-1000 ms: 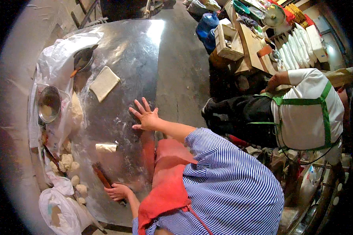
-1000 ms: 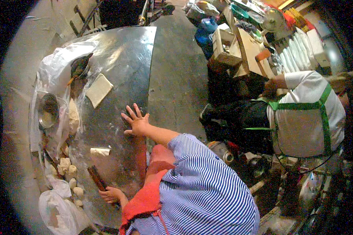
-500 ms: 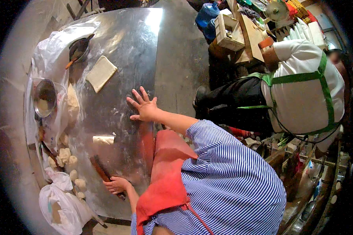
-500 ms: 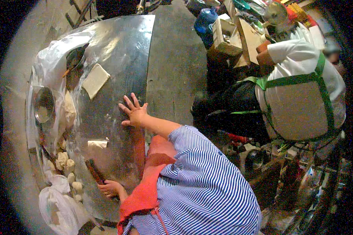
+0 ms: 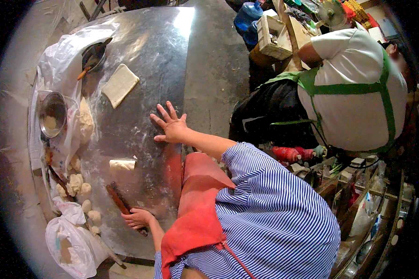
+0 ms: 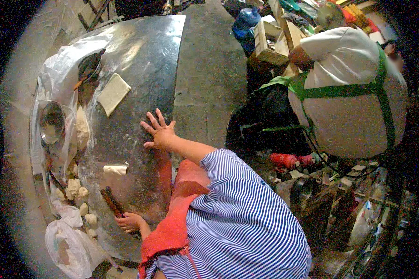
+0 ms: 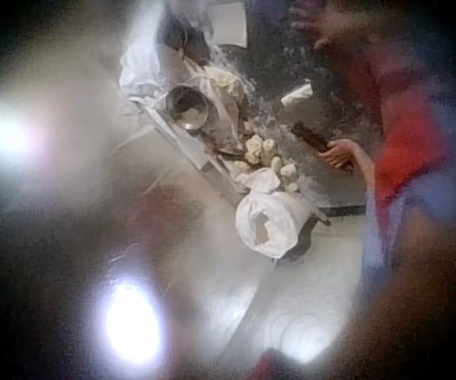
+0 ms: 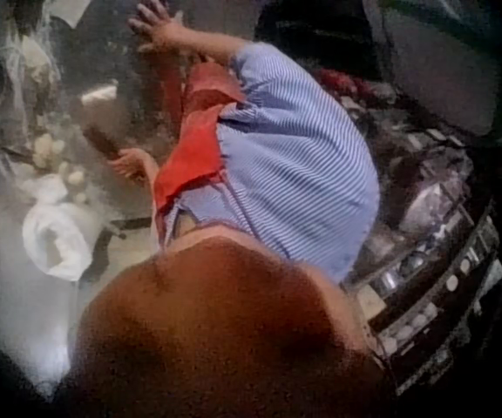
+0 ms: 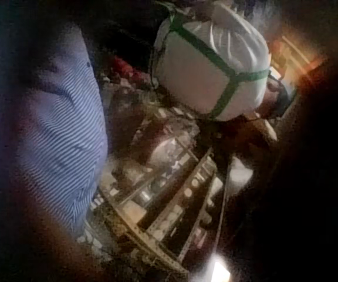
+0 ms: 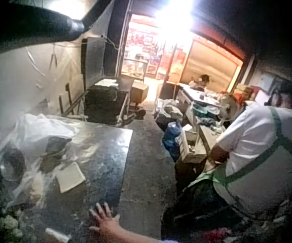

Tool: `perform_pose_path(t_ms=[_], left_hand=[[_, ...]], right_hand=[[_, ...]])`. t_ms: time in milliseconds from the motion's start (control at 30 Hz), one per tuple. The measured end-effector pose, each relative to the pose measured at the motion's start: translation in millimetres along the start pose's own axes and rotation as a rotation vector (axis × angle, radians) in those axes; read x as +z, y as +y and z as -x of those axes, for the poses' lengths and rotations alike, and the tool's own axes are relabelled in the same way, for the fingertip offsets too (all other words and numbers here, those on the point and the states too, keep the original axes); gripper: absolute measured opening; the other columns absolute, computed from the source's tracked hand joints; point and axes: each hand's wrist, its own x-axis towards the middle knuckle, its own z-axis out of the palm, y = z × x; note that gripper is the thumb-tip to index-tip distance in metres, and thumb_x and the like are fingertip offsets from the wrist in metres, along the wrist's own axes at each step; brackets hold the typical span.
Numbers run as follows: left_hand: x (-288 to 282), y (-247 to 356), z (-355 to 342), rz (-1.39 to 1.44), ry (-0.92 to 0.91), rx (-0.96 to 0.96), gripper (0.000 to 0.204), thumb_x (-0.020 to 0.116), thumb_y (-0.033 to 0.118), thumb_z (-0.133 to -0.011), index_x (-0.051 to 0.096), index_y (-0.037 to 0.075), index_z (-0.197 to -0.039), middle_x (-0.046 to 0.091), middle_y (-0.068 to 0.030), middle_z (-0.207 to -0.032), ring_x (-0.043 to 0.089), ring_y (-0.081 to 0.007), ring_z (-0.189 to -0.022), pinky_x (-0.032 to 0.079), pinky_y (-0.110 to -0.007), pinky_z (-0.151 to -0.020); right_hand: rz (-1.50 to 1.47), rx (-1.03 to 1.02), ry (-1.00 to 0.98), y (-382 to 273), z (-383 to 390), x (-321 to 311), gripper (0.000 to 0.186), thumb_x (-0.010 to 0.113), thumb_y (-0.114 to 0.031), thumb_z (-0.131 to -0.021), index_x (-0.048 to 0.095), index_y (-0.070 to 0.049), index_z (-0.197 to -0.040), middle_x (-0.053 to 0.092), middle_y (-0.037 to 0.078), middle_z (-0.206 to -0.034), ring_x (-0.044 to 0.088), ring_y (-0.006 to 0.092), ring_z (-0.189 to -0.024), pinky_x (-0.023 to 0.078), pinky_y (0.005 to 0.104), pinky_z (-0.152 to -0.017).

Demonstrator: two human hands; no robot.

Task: The person flattens pieces of dough using a rolling pin on a metal counter, flipping and stretching them by hand.

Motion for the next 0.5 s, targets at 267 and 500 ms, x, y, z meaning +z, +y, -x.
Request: perform_pose_path(t_ms=[267, 500], left_hand=[[5.6, -1.9, -0.1, 0.018, 0.005, -0.015, 0.05, 0.053, 0.034, -0.095, 0.048, 0.016, -0.142, 0.058, -0.0092, -0.136, 0.054, -0.0343, -0.119, 0.036, -0.05, -0.1], [8.3, -0.6, -2.0, 0.018, 0.02, -0.019, 0.049, 0.052, 0.033, -0.095, 0.049, 0.016, -0.141, 0.058, -0.0085, -0.137, 0.054, -0.0337, -0.12, 0.036, -0.05, -0.1]], right_hand=[[0.022, 0.001, -0.004, -0.7, -0.6, -2.0, 0.095, 0.056, -0.077, -0.082, 0.023, -0.034, -0.16, -0.004, 0.003, -0.17, -0.018, 0.0363, -0.153, 0.025, 0.0827, -0.102], [0.033, 0.016, -0.024, -2.8, -2.1, -5.0, 0.094, 0.058, -0.076, -0.082, 0.022, -0.035, -0.16, -0.005, 0.002, -0.17, -0.018, 0.0356, -0.153, 0.026, 0.0824, -0.102]])
